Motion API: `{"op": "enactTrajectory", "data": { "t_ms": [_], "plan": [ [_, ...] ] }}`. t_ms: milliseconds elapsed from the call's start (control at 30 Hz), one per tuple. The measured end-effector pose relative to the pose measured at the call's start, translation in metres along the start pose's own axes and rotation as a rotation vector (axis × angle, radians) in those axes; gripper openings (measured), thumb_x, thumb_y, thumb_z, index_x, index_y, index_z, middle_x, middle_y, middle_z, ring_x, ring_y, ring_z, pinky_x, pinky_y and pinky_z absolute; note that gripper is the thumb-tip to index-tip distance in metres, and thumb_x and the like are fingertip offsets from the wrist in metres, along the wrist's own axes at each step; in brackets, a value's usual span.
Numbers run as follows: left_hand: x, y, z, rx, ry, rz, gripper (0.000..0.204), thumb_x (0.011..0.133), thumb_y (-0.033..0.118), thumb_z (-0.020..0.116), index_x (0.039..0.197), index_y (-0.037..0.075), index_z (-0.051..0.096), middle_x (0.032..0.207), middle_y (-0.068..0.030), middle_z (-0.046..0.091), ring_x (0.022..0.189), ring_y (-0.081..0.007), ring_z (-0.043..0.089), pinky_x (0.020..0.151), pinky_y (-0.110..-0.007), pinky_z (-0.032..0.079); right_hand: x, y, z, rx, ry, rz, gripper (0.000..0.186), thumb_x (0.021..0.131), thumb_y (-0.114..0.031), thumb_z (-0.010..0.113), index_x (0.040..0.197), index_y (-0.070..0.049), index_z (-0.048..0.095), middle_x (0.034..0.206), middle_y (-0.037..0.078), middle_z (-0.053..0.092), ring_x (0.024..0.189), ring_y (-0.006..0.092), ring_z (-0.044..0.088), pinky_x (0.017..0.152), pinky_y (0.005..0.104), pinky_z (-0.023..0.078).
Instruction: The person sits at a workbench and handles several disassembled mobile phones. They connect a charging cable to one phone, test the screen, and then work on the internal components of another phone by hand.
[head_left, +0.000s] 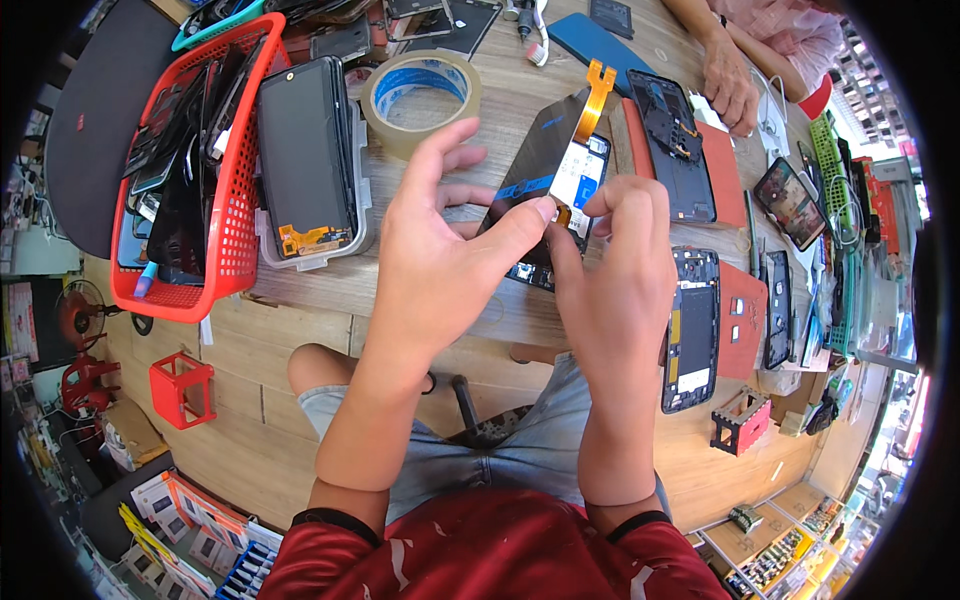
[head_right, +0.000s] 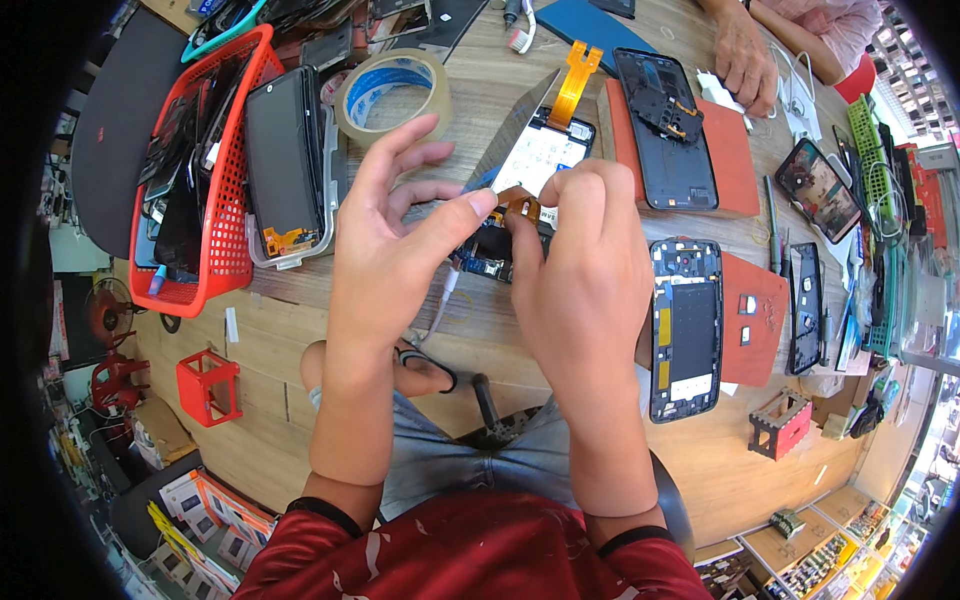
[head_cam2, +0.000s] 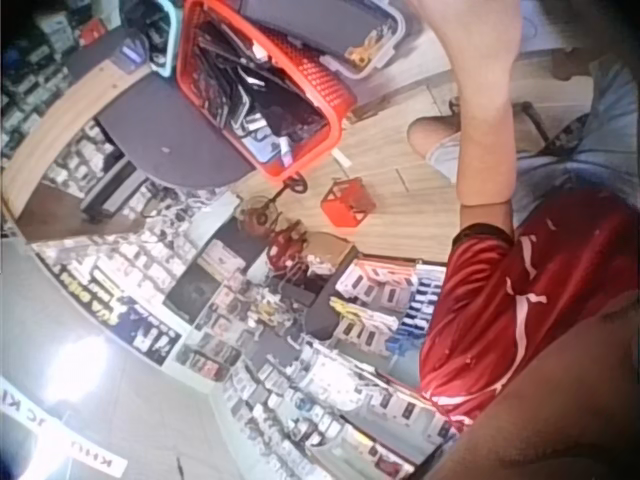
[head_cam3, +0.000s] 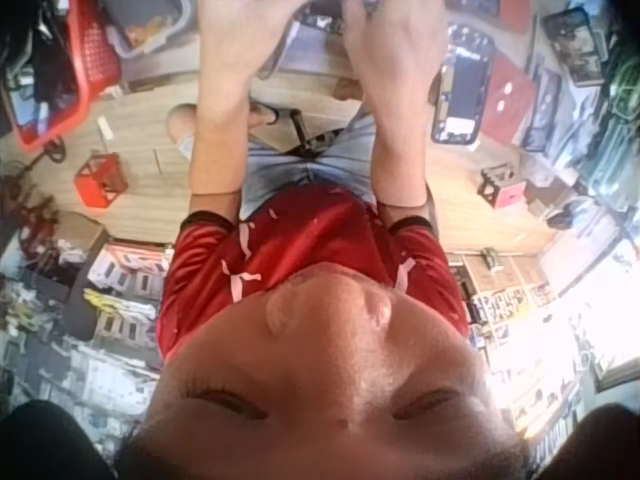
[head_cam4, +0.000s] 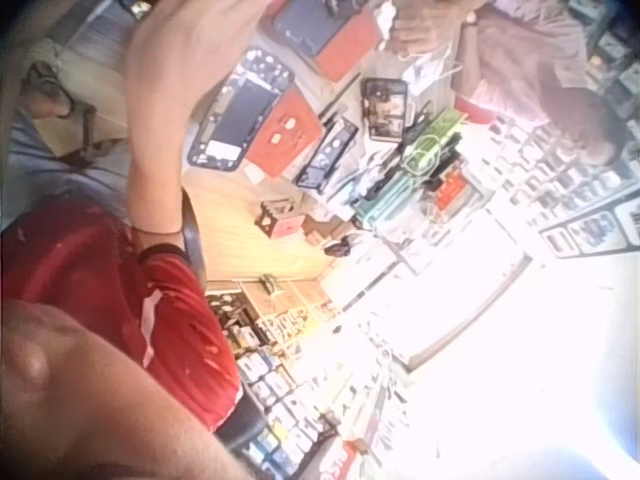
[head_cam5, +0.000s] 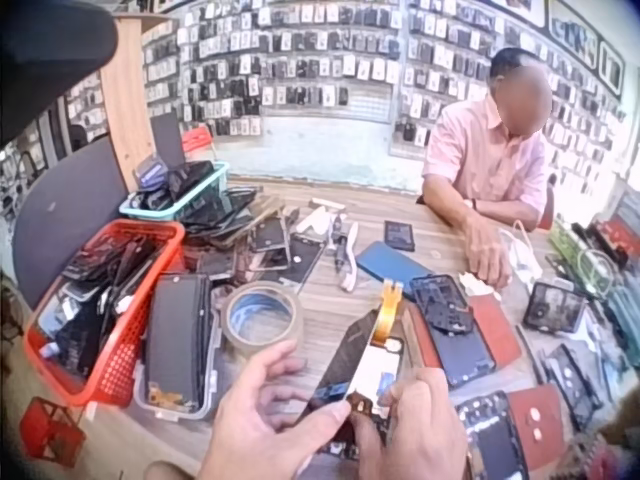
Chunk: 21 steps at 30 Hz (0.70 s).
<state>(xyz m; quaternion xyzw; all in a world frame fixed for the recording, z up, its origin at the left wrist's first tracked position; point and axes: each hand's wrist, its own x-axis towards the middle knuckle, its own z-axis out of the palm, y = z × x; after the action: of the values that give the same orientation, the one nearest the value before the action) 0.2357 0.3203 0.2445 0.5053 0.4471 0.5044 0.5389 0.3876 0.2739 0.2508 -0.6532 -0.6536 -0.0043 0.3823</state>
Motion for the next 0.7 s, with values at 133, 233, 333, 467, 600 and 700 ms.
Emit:
{"op": "enactTrajectory", "data": {
  "t_ms": [133,233,333,467,600,700],
  "plan": [
    [0.001,-0.001,-0.003,0.006,0.002,-0.005,0.085,0.082,0.017,0.093,0.153,-0.003,0.052,0.139,-0.0239,0.062,0.104,-0.0179,0.069,0.076,-0.031,0.061,0.004,-0.005,0.003,0.005,-0.081,0.052,0.04,0.081,-0.001,0.085,0.105,-0.005,0.053,0.106,0.016,0.057,0.085,0.0413,0.068,0.068,0.0485,0.055],
    [-0.001,0.001,-0.002,0.009,-0.009,-0.004,0.082,0.084,0.016,0.092,0.154,-0.003,0.052,0.141,-0.0235,0.06,0.106,-0.0185,0.068,0.082,-0.032,0.06,0.006,-0.005,0.0,-0.038,-0.125,0.04,0.039,0.084,-0.004,0.084,0.105,-0.005,0.052,0.106,0.016,0.059,0.081,0.0407,0.068,0.064,0.0487,0.055],
    [-0.002,0.006,-0.003,0.016,-0.033,-0.02,0.078,0.088,0.011,0.088,0.155,-0.002,0.052,0.143,-0.0222,0.058,0.109,-0.0188,0.065,0.092,-0.033,0.058,0.01,-0.006,-0.005,-0.065,-0.167,-0.01,0.037,0.086,-0.005,0.083,0.105,-0.005,0.051,0.105,0.016,0.06,0.077,0.0408,0.069,0.062,0.0496,0.055],
    [-0.001,0.003,-0.004,0.031,-0.034,-0.012,0.078,0.088,0.011,0.089,0.155,-0.003,0.051,0.142,-0.0232,0.057,0.109,-0.0191,0.065,0.09,-0.033,0.059,0.012,-0.009,-0.008,-0.105,-0.181,-0.079,0.037,0.085,-0.004,0.082,0.105,-0.005,0.051,0.103,0.016,0.061,0.075,0.0406,0.07,0.06,0.0497,0.055],
    [0.003,-0.007,-0.005,0.0,-0.019,0.017,0.086,0.082,0.02,0.094,0.153,-0.004,0.052,0.14,-0.0263,0.062,0.105,-0.0213,0.07,0.079,-0.035,0.062,0.012,-0.01,-0.008,-0.122,-0.185,-0.109,0.036,0.084,-0.004,0.083,0.104,-0.005,0.053,0.097,0.015,0.063,0.075,0.0402,0.068,0.061,0.0476,0.054],
    [0.004,-0.007,-0.007,-0.001,-0.027,0.005,0.086,0.082,0.02,0.094,0.153,-0.004,0.052,0.14,-0.0266,0.062,0.106,-0.0213,0.07,0.081,-0.035,0.062,0.013,-0.01,-0.007,-0.162,-0.197,-0.135,0.033,0.085,-0.005,0.083,0.102,-0.006,0.055,0.095,0.013,0.063,0.073,0.0398,0.067,0.062,0.0468,0.053]
  ]
}}
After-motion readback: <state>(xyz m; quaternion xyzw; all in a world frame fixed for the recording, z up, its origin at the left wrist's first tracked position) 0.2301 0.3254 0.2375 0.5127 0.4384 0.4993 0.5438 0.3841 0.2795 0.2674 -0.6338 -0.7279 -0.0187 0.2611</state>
